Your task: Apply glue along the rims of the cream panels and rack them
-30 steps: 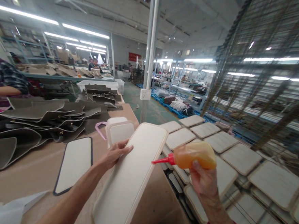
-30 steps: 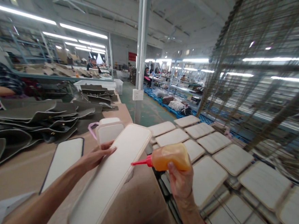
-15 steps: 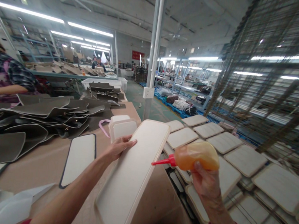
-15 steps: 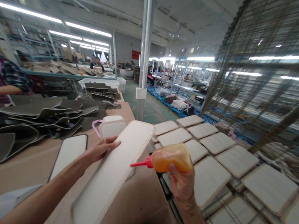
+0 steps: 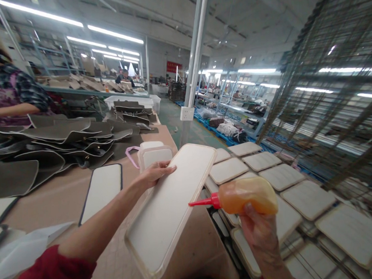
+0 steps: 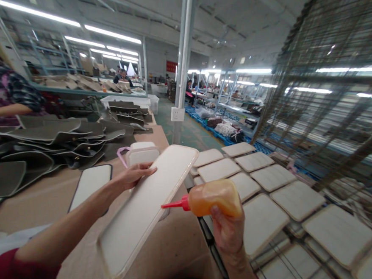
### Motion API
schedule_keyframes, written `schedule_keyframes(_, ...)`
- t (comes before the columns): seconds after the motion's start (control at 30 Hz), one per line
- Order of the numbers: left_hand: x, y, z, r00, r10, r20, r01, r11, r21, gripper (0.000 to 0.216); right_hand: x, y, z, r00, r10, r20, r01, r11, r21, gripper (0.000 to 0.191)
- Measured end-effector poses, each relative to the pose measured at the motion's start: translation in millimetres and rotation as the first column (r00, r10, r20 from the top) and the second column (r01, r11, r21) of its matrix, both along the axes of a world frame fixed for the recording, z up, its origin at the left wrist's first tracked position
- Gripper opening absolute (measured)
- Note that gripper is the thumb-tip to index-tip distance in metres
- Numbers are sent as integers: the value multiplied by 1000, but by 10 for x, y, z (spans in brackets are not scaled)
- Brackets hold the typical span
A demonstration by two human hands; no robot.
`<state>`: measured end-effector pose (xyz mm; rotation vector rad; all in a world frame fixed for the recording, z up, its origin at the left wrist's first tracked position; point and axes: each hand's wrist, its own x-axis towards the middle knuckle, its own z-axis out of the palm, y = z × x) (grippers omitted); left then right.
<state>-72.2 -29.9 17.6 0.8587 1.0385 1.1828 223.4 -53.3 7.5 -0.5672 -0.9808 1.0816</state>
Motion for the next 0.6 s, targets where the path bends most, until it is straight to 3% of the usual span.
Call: schedule_keyframes(0.6,-29,223,97,997,32,-74,-33,999,-15,60,-8,-100,-2,1000,26,-5,-26,999,-44,34)
